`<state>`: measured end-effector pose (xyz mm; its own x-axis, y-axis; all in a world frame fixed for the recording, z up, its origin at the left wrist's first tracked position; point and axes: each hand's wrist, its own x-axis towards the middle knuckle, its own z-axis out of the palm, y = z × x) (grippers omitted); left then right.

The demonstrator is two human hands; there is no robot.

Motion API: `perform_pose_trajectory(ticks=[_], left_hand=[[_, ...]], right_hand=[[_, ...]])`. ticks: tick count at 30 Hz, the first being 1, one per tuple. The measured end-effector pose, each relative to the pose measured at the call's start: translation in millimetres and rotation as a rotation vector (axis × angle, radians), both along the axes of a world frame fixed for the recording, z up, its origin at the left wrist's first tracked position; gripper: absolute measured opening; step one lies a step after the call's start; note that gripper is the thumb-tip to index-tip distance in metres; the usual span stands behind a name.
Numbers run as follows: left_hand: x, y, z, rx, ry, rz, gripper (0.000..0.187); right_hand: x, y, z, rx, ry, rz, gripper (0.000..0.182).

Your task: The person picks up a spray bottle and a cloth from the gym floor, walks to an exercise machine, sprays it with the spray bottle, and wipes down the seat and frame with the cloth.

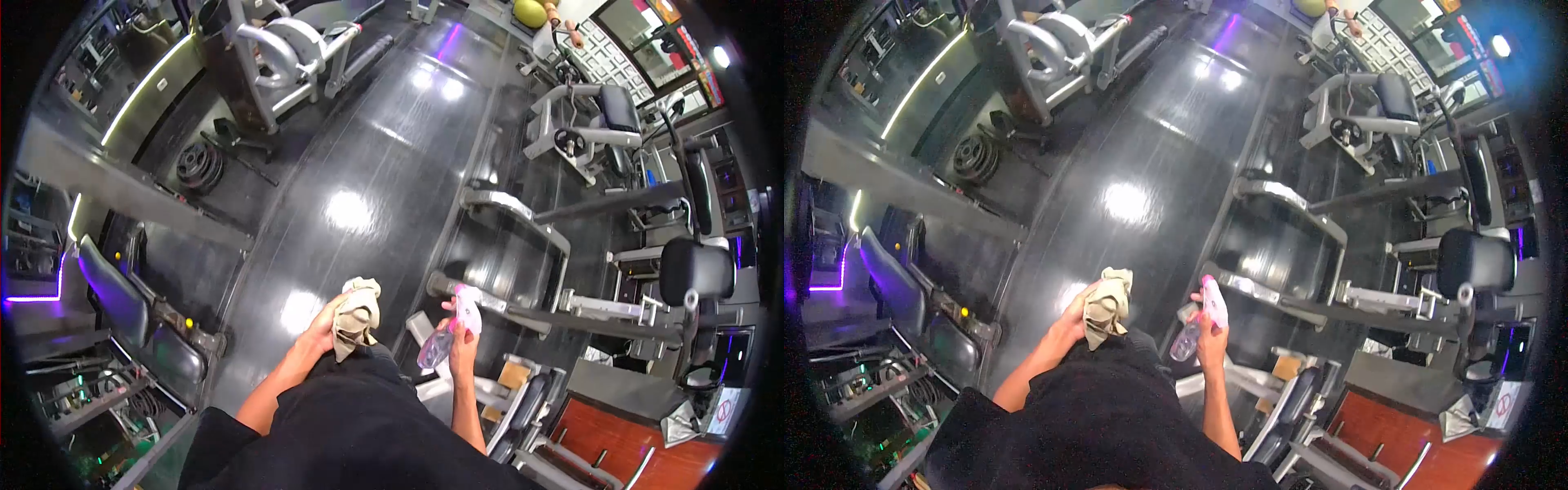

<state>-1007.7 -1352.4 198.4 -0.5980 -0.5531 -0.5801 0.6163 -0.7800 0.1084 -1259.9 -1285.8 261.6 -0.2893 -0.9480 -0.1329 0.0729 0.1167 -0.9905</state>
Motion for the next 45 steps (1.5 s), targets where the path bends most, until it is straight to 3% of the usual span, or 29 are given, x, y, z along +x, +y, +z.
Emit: perform_pose_trajectory(ticks=[7, 10, 12, 14, 18, 22, 24, 26, 30, 32, 34, 36, 38, 39, 40, 42, 45], left_hand=[[-35.3, -144.1, 19.8, -0.048, 0.158, -0.089, 0.052], [-51.8, -192.3, 30.4, -0.112, 0.096, -0.183, 0.049], [-70.4, -222.1, 47.8, -0.262, -0.199, -0.135, 0.043], [-81.4, -253.9, 31.3, -0.290, -0.187, -0.134, 0.039], [-114.2, -328.5, 0.9, -0.087, -0.013, -0.165, 0.035], [-166.3, -401.3, 40.9, -0.331, -0.052, -0.128, 0.032], [-175.0, -429.3, 41.6, -0.287, -0.062, -0.059, 0.038], [-181.1, -471.4, 67.2, -0.232, 0.180, 0.063, 0.047], [-191.7, -522.1, 44.2, -0.214, -0.033, 0.090, 0.058], [-202.2, -553.7, 31.3, -0.202, -0.036, 0.054, 0.051], [-216.8, -588.8, 19.4, -0.163, -0.204, 0.098, 0.042], [-223.6, -626.2, -15.8, -0.122, -0.164, 0.067, 0.036], [-241.1, -670.5, -53.4, -0.284, 0.316, -0.002, 0.026], [-255.6, -696.2, -25.1, -0.280, 0.087, -0.033, 0.021], [-274.2, -723.8, -6.2, -0.288, 0.099, -0.031, 0.021], [-302.0, -764.6, 15.8, -0.233, -0.251, 0.006, 0.021], [-320.9, -821.4, 4.3, -0.306, 0.031, -0.005, 0.026]], right_hand=[[-31.6, -100.7, 6.5, -0.019, 0.018, -0.096, 0.054], [-49.5, -138.7, -3.9, 0.011, 0.032, -0.132, 0.054], [-61.5, -171.3, -9.0, -0.040, 0.033, -0.168, 0.054], [-76.6, -204.8, -16.4, -0.061, 0.036, -0.177, 0.054], [-111.2, -284.8, -22.4, -0.038, 0.001, -0.191, 0.046], [-158.1, -385.2, -26.3, -0.134, 0.022, -0.115, 0.046], [-175.0, -431.7, -14.5, -0.080, 0.062, -0.075, 0.045], [-201.6, -502.8, -3.3, -0.103, 0.126, 0.043, 0.043], [-221.5, -588.5, 9.5, -0.172, 0.152, 0.180, 0.044], [-233.6, -625.1, 9.5, -0.142, 0.149, 0.226, 0.043], [-240.3, -657.6, 6.9, -0.087, 0.201, 0.259, 0.042], [-247.4, -685.6, -2.2, -0.097, 0.215, 0.236, 0.041], [-254.7, -709.6, -6.3, -0.079, 0.192, 0.148, 0.041], [-262.8, -718.1, -6.4, -0.047, 0.215, 0.148, 0.043], [-267.4, -730.3, -0.3, -0.034, 0.172, 0.140, 0.044], [-281.4, -754.1, 0.9, -0.015, 0.109, 0.135, 0.042], [-307.6, -785.8, -2.1, 0.042, 0.087, 0.070, 0.038]])
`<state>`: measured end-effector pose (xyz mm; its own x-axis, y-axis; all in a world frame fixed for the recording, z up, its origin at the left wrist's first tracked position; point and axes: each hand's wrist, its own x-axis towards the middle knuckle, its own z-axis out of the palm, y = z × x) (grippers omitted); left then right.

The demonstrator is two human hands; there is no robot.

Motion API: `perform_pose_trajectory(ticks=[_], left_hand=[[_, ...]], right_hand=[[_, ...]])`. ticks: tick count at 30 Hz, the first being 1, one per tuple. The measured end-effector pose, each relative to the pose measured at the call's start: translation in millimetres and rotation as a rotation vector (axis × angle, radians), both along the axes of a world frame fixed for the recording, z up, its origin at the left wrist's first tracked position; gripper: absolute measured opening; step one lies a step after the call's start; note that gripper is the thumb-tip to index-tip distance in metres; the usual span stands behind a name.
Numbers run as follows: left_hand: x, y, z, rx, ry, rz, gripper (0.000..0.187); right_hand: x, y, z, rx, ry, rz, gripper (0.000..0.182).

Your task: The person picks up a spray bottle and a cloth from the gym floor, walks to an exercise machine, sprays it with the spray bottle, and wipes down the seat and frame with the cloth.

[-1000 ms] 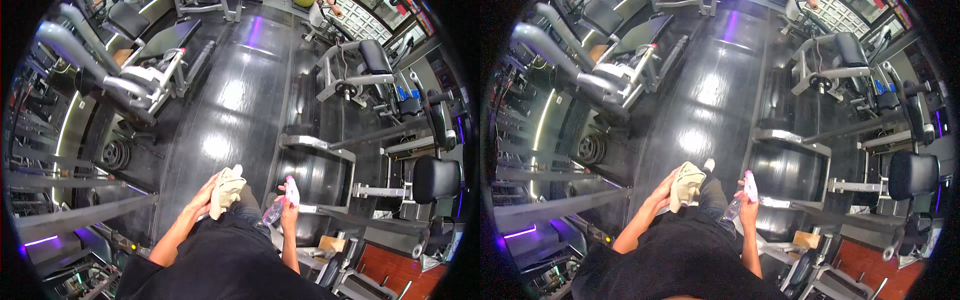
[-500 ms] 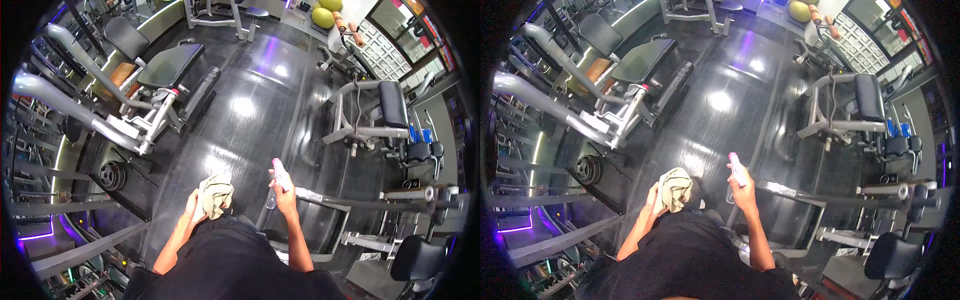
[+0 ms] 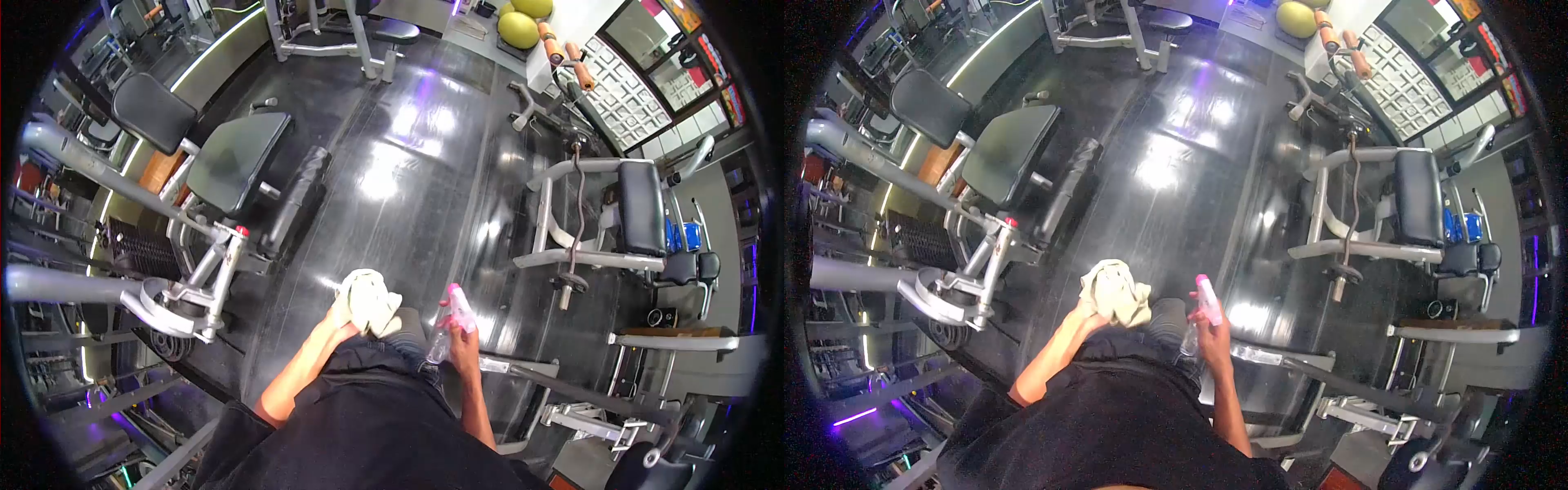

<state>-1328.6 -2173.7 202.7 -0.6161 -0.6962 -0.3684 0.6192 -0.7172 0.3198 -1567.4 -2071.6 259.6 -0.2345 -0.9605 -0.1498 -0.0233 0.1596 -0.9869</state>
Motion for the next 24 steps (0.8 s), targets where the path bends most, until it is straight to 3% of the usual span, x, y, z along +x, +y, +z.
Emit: perform_pose_trajectory(ticks=[1, 2, 5, 6, 9, 13, 14, 15, 18, 19, 21, 24], left_hand=[[-9.6, -18.5, 10.2, -0.061, 0.126, 0.014, 0.030], [-17.0, -31.2, 21.9, 0.117, 0.056, -0.049, 0.035], [-30.3, -70.0, 26.2, 0.191, 0.095, -0.053, 0.040], [-31.6, -87.9, 23.3, -0.040, 0.004, -0.097, 0.040], [-46.7, -124.1, 23.6, -0.092, -0.009, 0.071, 0.026], [-76.3, -196.9, -0.2, 0.016, 0.290, 0.044, 0.030], [-88.1, -206.1, 1.0, 0.295, -0.149, 0.226, 0.038], [-94.7, -220.5, 6.3, 0.300, -0.153, 0.246, 0.038], [-111.5, -270.8, 0.7, -0.032, -0.090, 0.183, 0.047], [-114.0, -282.6, 10.2, -0.012, -0.095, 0.195, 0.047], [-122.3, -303.5, 27.8, 0.007, 0.167, 0.296, 0.048], [-124.8, -331.4, 13.0, 0.057, 0.115, 0.452, 0.052]], right_hand=[[-4.6, -16.5, 1.2, -0.003, -0.004, 0.002, 0.038], [-10.0, -32.7, 4.8, -0.022, 0.005, -0.045, 0.039], [-31.5, -75.9, -6.7, -0.041, 0.011, -0.083, 0.042], [-36.3, -94.3, -9.7, -0.055, -0.023, -0.105, 0.042], [-53.5, -151.3, -13.8, -0.054, -0.048, -0.105, 0.044], [-75.7, -238.3, -13.0, -0.067, -0.102, 0.008, 0.043], [-83.0, -261.5, -14.8, -0.078, -0.075, 0.050, 0.042], [-88.5, -284.1, -13.5, -0.084, -0.050, 0.090, 0.041], [-114.1, -360.6, -15.9, -0.061, -0.050, 0.200, 0.040], [-119.3, -380.3, -17.0, -0.047, -0.071, 0.238, 0.039], [-132.6, -422.5, -8.5, -0.009, 0.012, 0.321, 0.039], [-147.5, -489.7, -6.5, -0.015, 0.114, 0.433, 0.037]])
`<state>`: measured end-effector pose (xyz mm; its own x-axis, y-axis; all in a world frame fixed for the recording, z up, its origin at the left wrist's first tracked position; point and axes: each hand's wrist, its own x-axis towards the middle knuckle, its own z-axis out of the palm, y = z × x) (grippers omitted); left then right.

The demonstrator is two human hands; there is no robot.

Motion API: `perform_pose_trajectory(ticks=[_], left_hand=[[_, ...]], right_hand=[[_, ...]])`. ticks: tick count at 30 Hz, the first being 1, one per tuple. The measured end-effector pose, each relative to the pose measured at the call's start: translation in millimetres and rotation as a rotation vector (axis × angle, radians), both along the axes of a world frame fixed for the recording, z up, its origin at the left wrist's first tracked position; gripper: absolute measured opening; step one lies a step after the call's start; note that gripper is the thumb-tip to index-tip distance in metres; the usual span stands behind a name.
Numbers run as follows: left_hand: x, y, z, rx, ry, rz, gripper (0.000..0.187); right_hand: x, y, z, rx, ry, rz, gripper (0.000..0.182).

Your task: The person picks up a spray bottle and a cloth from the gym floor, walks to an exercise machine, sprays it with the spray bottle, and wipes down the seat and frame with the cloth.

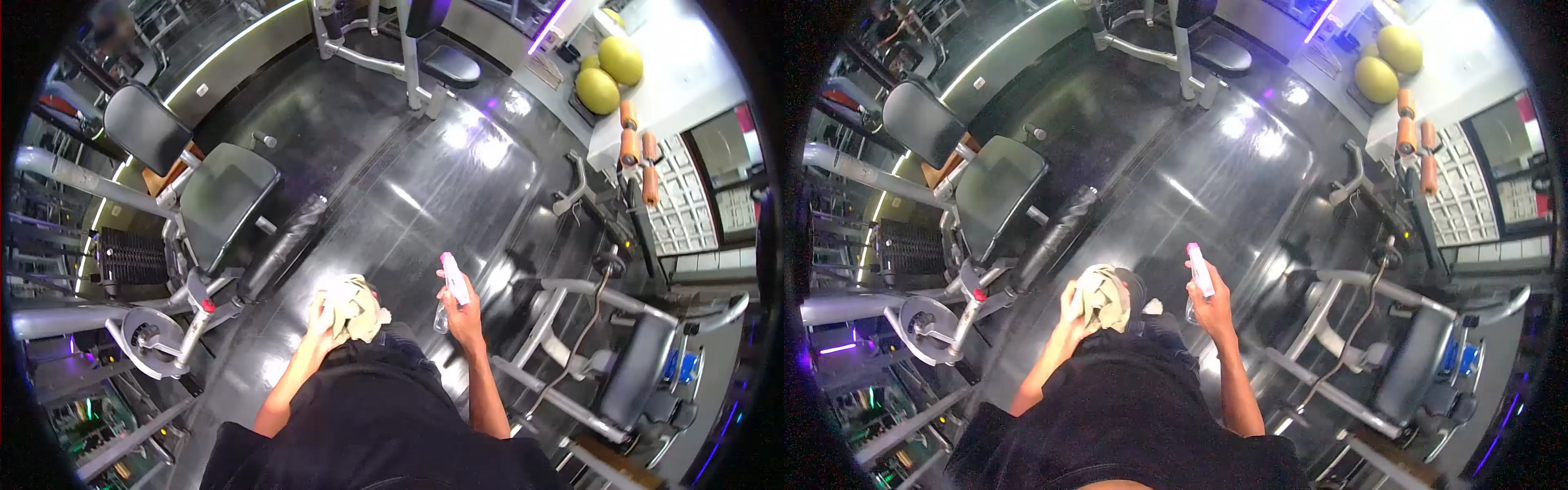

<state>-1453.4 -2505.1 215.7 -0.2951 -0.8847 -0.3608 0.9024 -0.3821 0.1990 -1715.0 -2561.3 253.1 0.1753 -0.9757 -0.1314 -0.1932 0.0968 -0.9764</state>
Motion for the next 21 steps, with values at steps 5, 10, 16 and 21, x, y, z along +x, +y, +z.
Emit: perform_pose_trajectory(ticks=[5, 10, 16, 21], left_hand=[[-17.6, -75.3, -19.6, 0.007, 0.128, 0.131, 0.048], [-52.1, -184.1, -41.1, 0.257, 0.151, 0.169, 0.041], [-90.8, -317.5, -38.9, 0.144, -0.021, -0.168, 0.043], [-138.8, -416.3, -13.1, -0.089, -0.281, -0.375, 0.050]], right_hand=[[-4.8, -96.6, 7.3, -0.089, 0.182, 0.157, 0.040], [-6.1, -167.7, 3.2, -0.134, 0.260, 0.233, 0.030], [-32.9, -246.6, 22.8, -0.112, 0.245, 0.095, 0.028], [-80.4, -311.8, -1.3, -0.135, 0.177, -0.038, 0.032]])
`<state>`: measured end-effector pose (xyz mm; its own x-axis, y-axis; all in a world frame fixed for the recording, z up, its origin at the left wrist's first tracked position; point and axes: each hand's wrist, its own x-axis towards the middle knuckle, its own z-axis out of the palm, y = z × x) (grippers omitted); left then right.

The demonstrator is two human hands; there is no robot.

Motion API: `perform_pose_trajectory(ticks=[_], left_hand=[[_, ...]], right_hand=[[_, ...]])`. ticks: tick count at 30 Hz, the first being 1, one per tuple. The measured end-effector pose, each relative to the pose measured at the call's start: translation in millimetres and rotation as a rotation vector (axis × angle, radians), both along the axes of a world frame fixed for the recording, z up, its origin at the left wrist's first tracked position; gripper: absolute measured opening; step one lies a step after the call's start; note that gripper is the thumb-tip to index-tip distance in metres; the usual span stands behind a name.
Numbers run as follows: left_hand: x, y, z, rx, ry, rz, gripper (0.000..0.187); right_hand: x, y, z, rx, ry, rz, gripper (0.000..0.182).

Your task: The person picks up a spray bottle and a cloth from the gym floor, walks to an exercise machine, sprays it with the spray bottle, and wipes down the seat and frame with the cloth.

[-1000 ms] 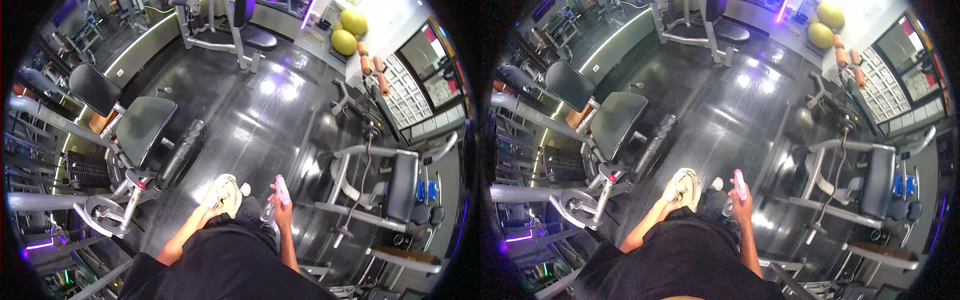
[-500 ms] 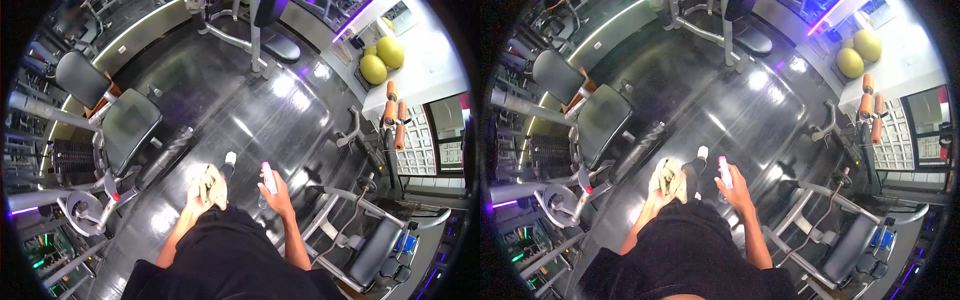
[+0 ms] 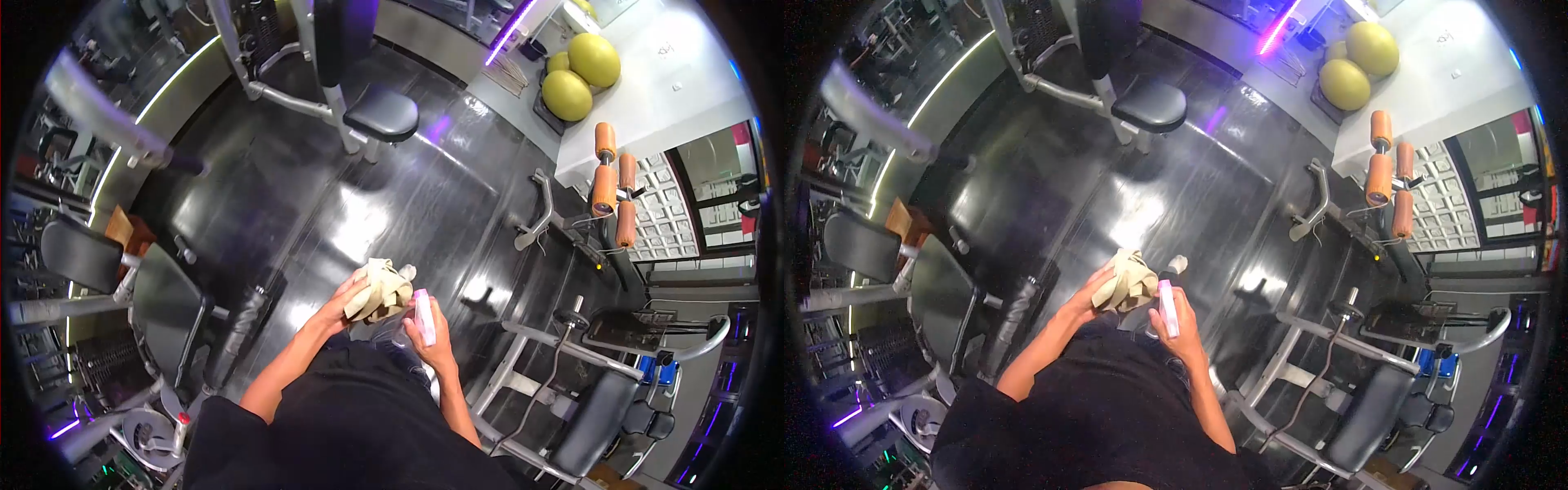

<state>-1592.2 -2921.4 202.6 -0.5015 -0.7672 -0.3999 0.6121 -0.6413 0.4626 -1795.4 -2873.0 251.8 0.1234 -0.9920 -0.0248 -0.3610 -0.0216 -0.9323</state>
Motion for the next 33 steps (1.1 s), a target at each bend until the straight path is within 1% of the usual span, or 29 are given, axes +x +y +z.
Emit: perform_pose_trajectory(ticks=[2, 4, 5, 6, 8, 10, 12, 13, 14, 16, 17, 18, 19, 20, 22, 24, 26, 27, 28, 29, 30, 31, 32, 33], left_hand=[[-22.8, -32.4, -1.7, -0.047, -0.016, -0.031, 0.051], [-49.5, -63.2, 0.4, 0.028, 0.065, -0.104, 0.050], [-62.5, -74.7, -8.5, 0.028, -0.002, -0.156, 0.052], [-76.3, -88.9, 2.8, 0.040, -0.098, -0.186, 0.053], [-104.1, -111.7, -8.4, 0.041, -0.037, -0.111, 0.053], [-121.9, -138.6, -8.2, 0.061, -0.036, -0.060, 0.054], [-134.5, -158.2, -9.9, 0.046, -0.014, 0.064, 0.049], [-136.5, -166.8, -6.5, 0.097, -0.060, 0.098, 0.046], [-139.1, -172.4, -11.4, 0.094, -0.085, 0.136, 0.044], [-145.1, -186.2, -14.4, -0.069, -0.210, 0.171, 0.042], [-146.1, -194.0, -14.6, -0.114, -0.283, 0.143, 0.039], [-148.8, -203.3, -12.4, -0.156, -0.360, 0.115, 0.036], [-155.4, -217.3, -3.2, -0.280, -0.510, 0.159, 0.033], [-161.2, -236.8, 5.2, -0.483, -0.629, 0.162, 0.034], [-169.7, -273.5, 11.1, -0.800, -0.935, 0.155, 0.039], [-180.5, -311.1, 29.8, -0.844, -1.086, 0.085, 0.041], [-185.6, -350.8, 22.0, -0.889, -1.156, 0.100, 0.042], [-189.2, -372.8, 22.5, -0.882, -1.152, 0.138, 0.042], [-192.5, -391.2, 25.8, -0.931, -1.110, 0.166, 0.043], [-195.1, -404.6, 31.0, -0.977, -1.071, 0.182, 0.043], [-199.0, -416.3, 38.6, -0.913, -0.989, 0.179, 0.045], [-203.0, -426.2, 40.6, -0.848, -0.988, 0.138, 0.049], [-205.8, -436.1, 40.9, -0.787, -0.989, 0.102, 0.055], [-207.8, -446.0, 40.3, -0.815, -0.922, 0.193, 0.055]], right_hand=[[-19.1, -29.4, -8.1, -0.016, -0.002, 0.003, 0.034], [-36.1, -63.6, -11.2, -0.057, -0.031, 0.002, 0.034], [-48.4, -80.2, -15.1, -0.049, -0.018, 0.019, 0.036], [-61.0, -96.1, -15.2, -0.046, -0.025, 0.027, 0.036], [-85.6, -132.3, -13.8, 0.029, -0.096, 0.013, 0.037], [-113.8, -169.7, -15.8, 0.060, -0.119, 0.043, 0.036], [-139.0, -204.4, -25.8, 0.214, -0.221, 0.041, 0.035], [-150.3, -227.3, -23.6, 0.170, -0.200, 0.096, 0.034], [-158.8, -251.4, -19.6, 0.096, -0.132, 0.169, 0.034], [-173.9, -294.4, -8.8, 0.152, -0.082, 0.256, 0.037], [-178.2, -317.5, -3.5, 0.155, -0.078, 0.296, 0.037], [-181.3, -340.5, 1.3, 0.213, -0.051, 0.367, 0.040], [-181.4, -362.3, 4.0, 0.269, -0.024, 0.436, 0.043], [-179.2, -383.7, 4.5, 0.268, -0.022, 0.471, 0.043], [-166.6, -428.4, 8.8, -0.028, 0.111, 0.699, 0.047], [-150.2, -468.4, 21.8, 0.015, 0.047, 0.796, 0.052], [-147.2, -506.2, 25.1, 0.033, 0.083, 0.880, 0.055], [-146.8, -525.4, 35.3, 0.047, 0.096, 0.913, 0.056], [-147.8, -542.4, 45.9, 0.052, 0.111, 0.935, 0.056], [-148.4, -558.9, 56.5, 0.235, -0.005, 0.922, 0.056], [-150.4, -575.5, 63.6, 0.417, -0.121, 0.903, 0.055], [-154.5, -594.0, 53.0, 0.198, -0.001, 0.993, 0.053], [-159.0, -604.7, 48.0, 0.193, 0.001, 1.017, 0.053], [-156.4, -616.3, 50.1, 0.200, -0.003, 1.057, 0.052]])
